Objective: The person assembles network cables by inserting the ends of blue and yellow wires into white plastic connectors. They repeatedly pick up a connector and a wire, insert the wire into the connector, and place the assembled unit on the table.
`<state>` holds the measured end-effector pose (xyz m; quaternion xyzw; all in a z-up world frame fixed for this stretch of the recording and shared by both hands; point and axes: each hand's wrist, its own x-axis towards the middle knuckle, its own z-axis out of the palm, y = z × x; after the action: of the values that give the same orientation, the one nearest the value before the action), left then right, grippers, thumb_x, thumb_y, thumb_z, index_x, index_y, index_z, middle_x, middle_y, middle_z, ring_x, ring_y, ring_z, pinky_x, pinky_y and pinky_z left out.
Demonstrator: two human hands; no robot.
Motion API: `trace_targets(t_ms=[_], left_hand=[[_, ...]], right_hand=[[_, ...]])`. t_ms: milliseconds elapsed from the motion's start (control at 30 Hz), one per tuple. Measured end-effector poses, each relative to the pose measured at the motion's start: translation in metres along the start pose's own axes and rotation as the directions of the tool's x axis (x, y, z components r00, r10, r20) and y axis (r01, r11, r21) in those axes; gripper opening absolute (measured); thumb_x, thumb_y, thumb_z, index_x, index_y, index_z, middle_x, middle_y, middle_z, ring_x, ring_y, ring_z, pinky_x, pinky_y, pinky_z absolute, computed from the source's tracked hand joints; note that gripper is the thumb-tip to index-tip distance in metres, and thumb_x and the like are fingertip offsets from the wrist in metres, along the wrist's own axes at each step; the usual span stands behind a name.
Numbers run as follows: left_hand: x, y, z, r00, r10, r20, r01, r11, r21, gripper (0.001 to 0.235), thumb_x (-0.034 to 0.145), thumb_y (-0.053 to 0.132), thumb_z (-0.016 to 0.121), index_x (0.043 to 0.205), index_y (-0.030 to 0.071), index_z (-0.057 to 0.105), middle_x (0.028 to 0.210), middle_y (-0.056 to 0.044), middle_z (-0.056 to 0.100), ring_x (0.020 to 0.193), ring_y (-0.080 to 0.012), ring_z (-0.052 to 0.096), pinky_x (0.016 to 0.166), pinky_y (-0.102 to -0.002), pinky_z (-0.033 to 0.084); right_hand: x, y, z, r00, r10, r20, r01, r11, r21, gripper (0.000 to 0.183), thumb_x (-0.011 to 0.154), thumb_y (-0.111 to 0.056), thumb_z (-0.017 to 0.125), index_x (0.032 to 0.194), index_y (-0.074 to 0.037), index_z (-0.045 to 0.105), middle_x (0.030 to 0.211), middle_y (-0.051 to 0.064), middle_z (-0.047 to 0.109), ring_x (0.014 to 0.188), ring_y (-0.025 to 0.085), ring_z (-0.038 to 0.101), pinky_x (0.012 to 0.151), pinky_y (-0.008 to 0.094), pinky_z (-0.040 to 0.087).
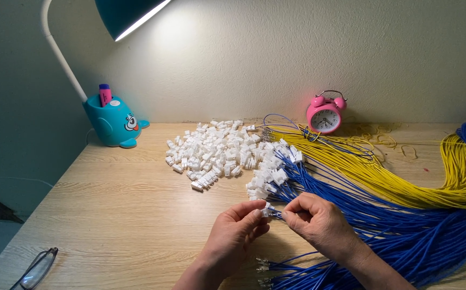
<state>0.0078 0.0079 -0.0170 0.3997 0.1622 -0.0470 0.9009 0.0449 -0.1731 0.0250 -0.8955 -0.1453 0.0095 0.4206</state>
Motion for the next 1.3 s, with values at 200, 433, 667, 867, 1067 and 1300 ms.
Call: trace_targets(t_ms=[200, 433, 667, 867, 1067, 1300], left_hand=[[-0.003, 0.001, 0.003, 1.0, -0.011, 0.0, 0.011, 1.0, 0.01, 0.021, 0.081, -0.003, 0.072, 0.102, -0.006, 0.069, 0.088, -0.018, 0.07, 0.077, -0.0229, 0.064, 0.072, -0.031, 0.055], [-0.002, -0.002, 0.003, 0.999, -0.031, -0.017, 0.031, 0.999, 0.032, 0.022, 0.08, -0.003, 0.072, 0.101, -0.007, 0.07, 0.082, -0.018, 0.068, 0.07, -0.0231, 0.062, 0.07, -0.03, 0.056], [-0.002, -0.008, 0.0, 0.999, -0.005, 0.035, 0.004, 0.999, 0.034, 0.021, 0.083, -0.001, 0.071, 0.103, -0.006, 0.07, 0.08, -0.014, 0.066, 0.07, -0.0202, 0.061, 0.071, -0.032, 0.056], [-0.006, -0.011, 0.005, 1.0, -0.012, 0.027, 0.013, 1.0, -0.025, 0.019, 0.082, -0.001, 0.072, 0.1, -0.005, 0.069, 0.082, -0.019, 0.067, 0.071, -0.0242, 0.063, 0.07, -0.032, 0.056], [-0.007, -0.001, 0.01, 0.999, 0.03, 0.015, -0.03, 0.999, 0.016, 0.018, 0.08, -0.001, 0.073, 0.097, -0.005, 0.07, 0.082, -0.018, 0.069, 0.074, -0.0229, 0.065, 0.074, -0.032, 0.057], [-0.005, 0.014, 0.004, 0.993, 0.115, 0.04, -0.116, 0.993, 0.018, 0.044, 0.079, -0.004, 0.066, 0.123, -0.004, 0.061, 0.119, -0.02, 0.06, 0.092, -0.025, 0.066, 0.087, -0.032, 0.056]], right_hand=[[-0.001, -0.002, 0.002, 1.0, -0.015, -0.015, 0.015, 0.998, -0.059, 0.013, 0.076, -0.027, 0.077, 0.066, -0.019, 0.074, 0.062, -0.008, 0.061, 0.056, 0.007, 0.051, 0.055, 0.024, 0.043], [-0.002, 0.001, 0.004, 0.988, -0.151, -0.021, 0.148, 0.985, -0.087, 0.014, 0.076, -0.026, 0.075, 0.064, -0.02, 0.073, 0.062, -0.009, 0.061, 0.057, 0.007, 0.053, 0.056, 0.025, 0.045], [-0.003, 0.001, 0.005, 0.986, -0.164, -0.035, 0.163, 0.986, -0.034, 0.015, 0.077, -0.025, 0.075, 0.064, -0.019, 0.073, 0.063, -0.008, 0.062, 0.058, 0.007, 0.054, 0.055, 0.024, 0.045], [-0.004, 0.006, 0.011, 0.978, -0.203, -0.045, 0.201, 0.979, -0.047, 0.014, 0.076, -0.027, 0.076, 0.064, -0.02, 0.073, 0.062, -0.008, 0.06, 0.057, 0.009, 0.054, 0.056, 0.026, 0.044], [-0.001, 0.004, 0.004, 0.968, -0.252, -0.006, 0.252, 0.967, -0.033, 0.013, 0.081, -0.03, 0.073, 0.074, -0.02, 0.078, 0.065, -0.007, 0.062, 0.061, 0.009, 0.056, 0.061, 0.026, 0.044], [-0.014, -0.012, -0.023, 0.871, -0.421, 0.254, 0.485, 0.818, -0.308, 0.018, 0.077, -0.033, 0.077, 0.093, -0.024, 0.073, 0.093, -0.004, 0.066, 0.086, 0.015, 0.062, 0.078, 0.031, 0.046]])
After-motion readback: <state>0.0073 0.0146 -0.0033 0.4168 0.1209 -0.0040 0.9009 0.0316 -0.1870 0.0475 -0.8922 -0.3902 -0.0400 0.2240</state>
